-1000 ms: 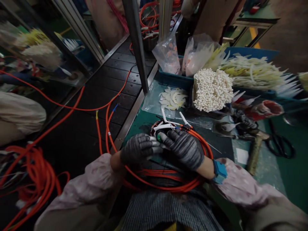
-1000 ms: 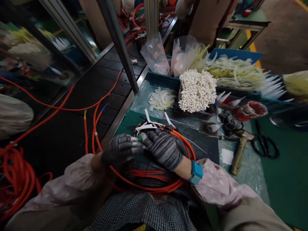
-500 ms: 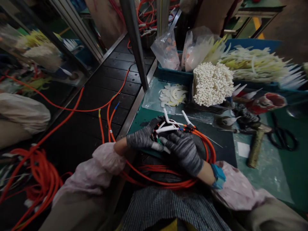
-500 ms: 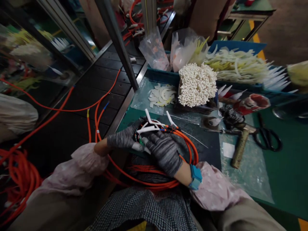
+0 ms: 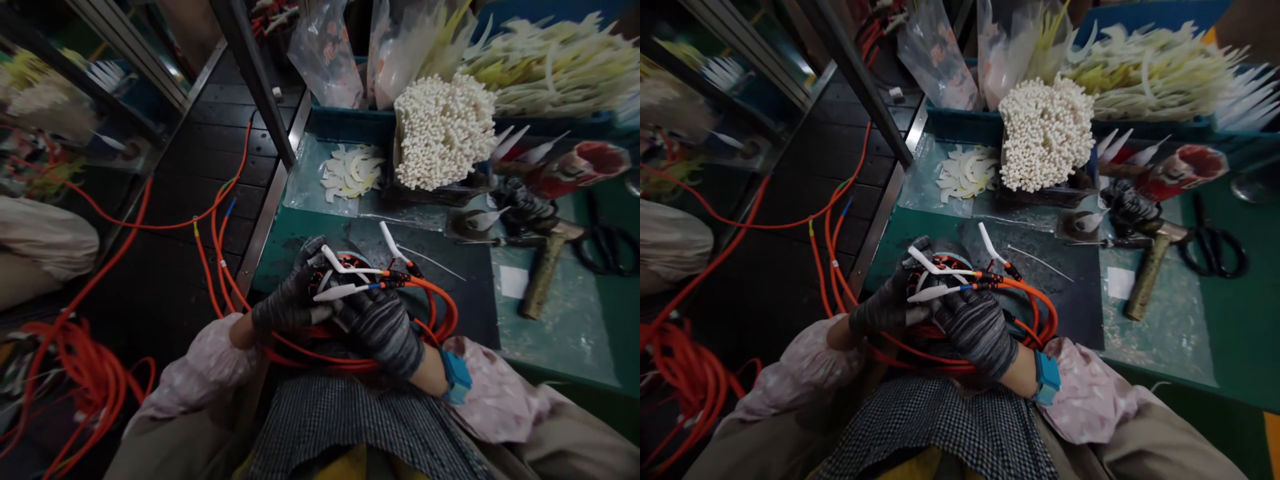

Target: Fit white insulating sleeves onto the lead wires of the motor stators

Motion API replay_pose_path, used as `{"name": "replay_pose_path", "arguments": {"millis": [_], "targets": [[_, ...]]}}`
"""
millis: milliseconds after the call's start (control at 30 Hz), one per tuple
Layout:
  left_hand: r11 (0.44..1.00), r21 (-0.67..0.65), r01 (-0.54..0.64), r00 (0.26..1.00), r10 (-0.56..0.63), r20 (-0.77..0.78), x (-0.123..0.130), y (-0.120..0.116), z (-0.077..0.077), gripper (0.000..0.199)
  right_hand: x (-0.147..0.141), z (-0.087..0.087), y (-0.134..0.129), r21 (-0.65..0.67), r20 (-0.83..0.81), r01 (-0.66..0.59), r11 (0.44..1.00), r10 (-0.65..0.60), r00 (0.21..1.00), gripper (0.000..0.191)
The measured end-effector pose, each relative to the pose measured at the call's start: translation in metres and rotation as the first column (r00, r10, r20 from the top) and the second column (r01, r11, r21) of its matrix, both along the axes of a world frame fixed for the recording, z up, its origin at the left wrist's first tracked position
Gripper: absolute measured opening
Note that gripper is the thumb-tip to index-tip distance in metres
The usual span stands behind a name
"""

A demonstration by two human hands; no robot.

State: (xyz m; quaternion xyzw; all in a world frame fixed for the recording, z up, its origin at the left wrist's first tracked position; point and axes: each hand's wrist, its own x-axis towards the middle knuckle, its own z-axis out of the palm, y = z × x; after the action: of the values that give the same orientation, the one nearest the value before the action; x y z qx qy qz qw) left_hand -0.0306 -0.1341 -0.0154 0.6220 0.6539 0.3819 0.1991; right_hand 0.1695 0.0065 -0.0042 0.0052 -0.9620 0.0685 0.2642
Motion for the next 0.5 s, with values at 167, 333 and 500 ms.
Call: {"name": "replay_pose_path", "arguments": {"millis": [167,333,500], "targets": [[0.992,0.126,-0.003,1.0,-0.001,0.029,0.011,0.004,0.009,0.094,0.023,0.019,0.013,-0.046,-0.111,-0.121,0.992,0.115,0.987,0.029],[0.982,0.18,-0.061,0.994,0.075,-0.077,0.036,0.015,0.015,0.094,0.04,0.015,0.039,-0.162,-0.105,0.128,0.979,-0.146,0.984,0.048],[0.992,0.116,0.052,0.98,-0.028,-0.196,0.047,0.023,0.033,0.095,0.031,-0.007,0.052,-0.354,0.136,0.304,0.884,-0.273,0.953,0.069]]}}
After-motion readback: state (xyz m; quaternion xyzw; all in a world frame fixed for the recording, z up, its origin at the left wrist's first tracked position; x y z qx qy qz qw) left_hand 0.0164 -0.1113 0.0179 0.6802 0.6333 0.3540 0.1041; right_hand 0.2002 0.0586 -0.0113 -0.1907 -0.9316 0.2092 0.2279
